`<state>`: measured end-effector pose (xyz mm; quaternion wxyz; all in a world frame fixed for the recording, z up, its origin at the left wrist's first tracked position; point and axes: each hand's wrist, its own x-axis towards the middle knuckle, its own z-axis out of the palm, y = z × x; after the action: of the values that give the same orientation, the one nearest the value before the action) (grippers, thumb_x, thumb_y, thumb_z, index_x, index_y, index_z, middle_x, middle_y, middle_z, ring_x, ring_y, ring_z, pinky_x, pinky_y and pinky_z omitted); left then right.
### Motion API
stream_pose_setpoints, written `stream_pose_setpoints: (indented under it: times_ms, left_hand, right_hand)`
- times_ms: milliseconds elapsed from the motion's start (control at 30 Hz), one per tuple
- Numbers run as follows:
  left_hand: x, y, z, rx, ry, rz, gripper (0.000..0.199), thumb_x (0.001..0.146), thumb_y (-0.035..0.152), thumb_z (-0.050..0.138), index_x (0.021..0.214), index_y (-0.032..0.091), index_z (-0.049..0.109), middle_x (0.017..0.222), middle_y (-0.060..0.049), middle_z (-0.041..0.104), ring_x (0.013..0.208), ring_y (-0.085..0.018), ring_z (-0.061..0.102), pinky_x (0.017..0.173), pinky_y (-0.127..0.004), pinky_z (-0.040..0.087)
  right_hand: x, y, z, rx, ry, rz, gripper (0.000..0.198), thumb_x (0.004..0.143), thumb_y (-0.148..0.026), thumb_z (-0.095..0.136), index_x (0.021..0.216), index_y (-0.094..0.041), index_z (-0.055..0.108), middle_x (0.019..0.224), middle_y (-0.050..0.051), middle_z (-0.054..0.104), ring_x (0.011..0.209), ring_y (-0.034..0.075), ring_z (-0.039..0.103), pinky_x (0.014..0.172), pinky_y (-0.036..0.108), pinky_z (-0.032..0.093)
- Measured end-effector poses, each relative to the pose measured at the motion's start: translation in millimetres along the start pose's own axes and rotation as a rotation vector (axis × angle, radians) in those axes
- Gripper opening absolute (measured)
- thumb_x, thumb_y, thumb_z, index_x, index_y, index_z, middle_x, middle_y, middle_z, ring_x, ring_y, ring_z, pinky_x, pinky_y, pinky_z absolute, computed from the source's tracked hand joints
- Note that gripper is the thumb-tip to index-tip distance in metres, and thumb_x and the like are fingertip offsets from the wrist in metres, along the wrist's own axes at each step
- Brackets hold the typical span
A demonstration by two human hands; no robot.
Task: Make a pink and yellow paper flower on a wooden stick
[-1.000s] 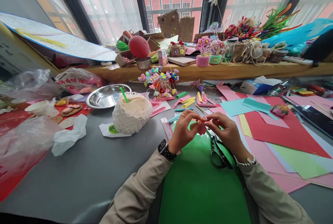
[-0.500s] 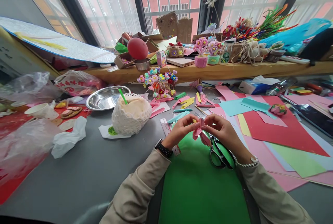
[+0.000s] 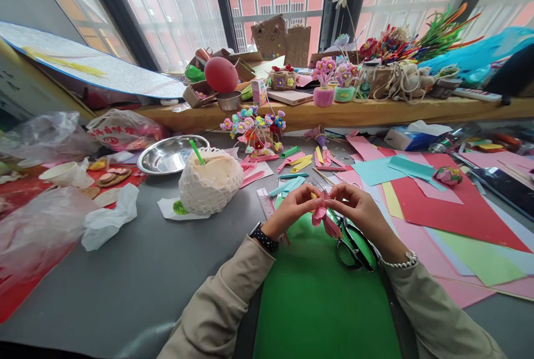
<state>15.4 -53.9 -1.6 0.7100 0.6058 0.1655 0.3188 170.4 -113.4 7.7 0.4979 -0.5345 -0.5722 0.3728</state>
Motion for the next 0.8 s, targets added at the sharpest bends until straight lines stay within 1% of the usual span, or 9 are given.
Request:
stream_pose_setpoints:
  times_ms: [200, 367, 500, 633, 700, 800]
  left_hand:
    - [1.6, -3.9, -2.5, -0.001, -0.009, -0.016, 0.026, 0.072, 0.035, 0.059, 0.08, 0.014, 0.047, 0.066, 0.002, 0.051, 0.052, -0.006, 0.05, 0.053, -0.021, 0.04]
    - [1.3, -4.2, -3.4, 0.03, -0.011, -0.041, 0.028, 0.071, 0.037, 0.06, 0.08, 0.013, 0.049, 0.069, 0.001, 0.052, 0.055, -0.006, 0.05, 0.055, -0.021, 0.039]
    - [1.7, -5.5, -4.1, 0.093, 0.033, -0.081, 0.032, 0.068, 0.039, 0.062, 0.079, 0.012, 0.051, 0.07, 0.0, 0.053, 0.059, -0.007, 0.05, 0.059, -0.022, 0.038]
    - [2.7, -7.2, -5.2, 0.121, 0.064, -0.092, 0.032, 0.066, 0.039, 0.063, 0.078, 0.012, 0.051, 0.073, -0.001, 0.054, 0.064, -0.008, 0.051, 0.061, -0.022, 0.039]
    - [2.3, -6.3, -5.3, 0.135, 0.056, -0.107, 0.031, 0.066, 0.038, 0.063, 0.078, 0.012, 0.051, 0.075, -0.002, 0.054, 0.066, -0.009, 0.051, 0.061, -0.022, 0.039]
    - [0.8, -3.7, -5.1, 0.177, 0.03, -0.136, 0.03, 0.068, 0.039, 0.061, 0.079, 0.013, 0.051, 0.076, -0.001, 0.054, 0.067, -0.009, 0.051, 0.059, -0.021, 0.039]
  right_hand:
    - [0.9, -1.4, 0.5, 0.02, -0.025, 0.02, 0.029, 0.065, -0.044, 0.063, 0.073, -0.018, 0.052, 0.074, 0.001, 0.055, 0.068, 0.013, 0.054, 0.062, 0.028, 0.048]
    - [1.3, -0.7, -0.4, 0.047, -0.082, 0.035, 0.027, 0.067, -0.042, 0.062, 0.073, -0.018, 0.051, 0.075, 0.0, 0.055, 0.07, 0.013, 0.055, 0.065, 0.027, 0.047]
    - [1.8, 0.8, -0.6, -0.014, -0.079, 0.023, 0.028, 0.069, -0.045, 0.059, 0.071, -0.018, 0.051, 0.072, 0.001, 0.054, 0.067, 0.013, 0.054, 0.061, 0.026, 0.046]
    - [2.5, 3.6, 0.6, -0.039, -0.055, 0.015, 0.028, 0.069, -0.044, 0.059, 0.072, -0.018, 0.051, 0.073, 0.0, 0.055, 0.066, 0.013, 0.054, 0.06, 0.026, 0.046]
    - [2.7, 4.8, 0.8, -0.041, -0.057, 0.01, 0.027, 0.069, -0.043, 0.059, 0.073, -0.018, 0.05, 0.073, 0.0, 0.054, 0.066, 0.012, 0.054, 0.059, 0.026, 0.046]
    - [2.9, 5.0, 0.2, -0.053, -0.096, 0.027, 0.027, 0.069, -0.043, 0.059, 0.074, -0.018, 0.051, 0.072, 0.0, 0.054, 0.064, 0.012, 0.054, 0.058, 0.025, 0.045]
